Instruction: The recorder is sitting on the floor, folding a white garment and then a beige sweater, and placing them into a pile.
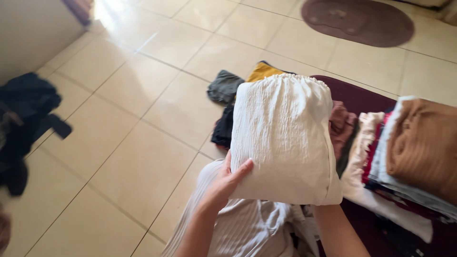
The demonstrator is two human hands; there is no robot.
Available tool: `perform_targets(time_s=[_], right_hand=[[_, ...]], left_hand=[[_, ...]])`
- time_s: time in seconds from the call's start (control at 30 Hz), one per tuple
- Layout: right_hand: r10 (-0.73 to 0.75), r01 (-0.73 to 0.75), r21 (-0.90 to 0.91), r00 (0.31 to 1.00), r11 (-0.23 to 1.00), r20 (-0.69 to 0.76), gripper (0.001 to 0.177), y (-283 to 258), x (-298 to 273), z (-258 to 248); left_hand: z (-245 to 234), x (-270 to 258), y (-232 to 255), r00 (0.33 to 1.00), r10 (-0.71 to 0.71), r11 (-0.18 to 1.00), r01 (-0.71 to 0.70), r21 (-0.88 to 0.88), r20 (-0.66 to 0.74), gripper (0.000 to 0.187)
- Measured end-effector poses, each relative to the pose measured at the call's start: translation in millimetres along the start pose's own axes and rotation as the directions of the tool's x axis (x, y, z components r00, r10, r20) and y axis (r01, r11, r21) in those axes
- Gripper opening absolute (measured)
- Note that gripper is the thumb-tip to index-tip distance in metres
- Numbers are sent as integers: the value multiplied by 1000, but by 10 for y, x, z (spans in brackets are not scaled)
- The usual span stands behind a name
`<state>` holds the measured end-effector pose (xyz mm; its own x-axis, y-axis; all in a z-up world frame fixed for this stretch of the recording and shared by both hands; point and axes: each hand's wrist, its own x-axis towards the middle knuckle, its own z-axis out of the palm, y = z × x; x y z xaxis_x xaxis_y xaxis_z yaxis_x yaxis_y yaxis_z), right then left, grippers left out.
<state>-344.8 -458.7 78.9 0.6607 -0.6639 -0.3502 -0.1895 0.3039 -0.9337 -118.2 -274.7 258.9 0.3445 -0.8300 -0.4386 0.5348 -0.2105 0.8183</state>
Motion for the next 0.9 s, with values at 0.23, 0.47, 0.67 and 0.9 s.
perform_targets(time_s=[0.23, 0.47, 0.67, 0.9], right_hand=[[-68, 61, -49, 983, 997, -172, 81, -72, -19, -643], [-131, 99, -119, 945, 988, -300, 81, -639, 362, -850], [-191, 121, -197, 899, 973, -394, 81, -635, 398, -1143], [-258, 114, -304, 833, 946, -490, 81, -466, 386, -1487]], left_hand=[[562, 410, -60, 988, 26, 999, -29, 20, 152, 76], [825, 1355, -387, 978, 141, 981, -159, 108, 152, 65], [736, 1947, -881, 981, 136, 909, -68, 412, -137, 58], [825, 1532, -661, 949, 298, 781, -179, 599, -105, 53]])
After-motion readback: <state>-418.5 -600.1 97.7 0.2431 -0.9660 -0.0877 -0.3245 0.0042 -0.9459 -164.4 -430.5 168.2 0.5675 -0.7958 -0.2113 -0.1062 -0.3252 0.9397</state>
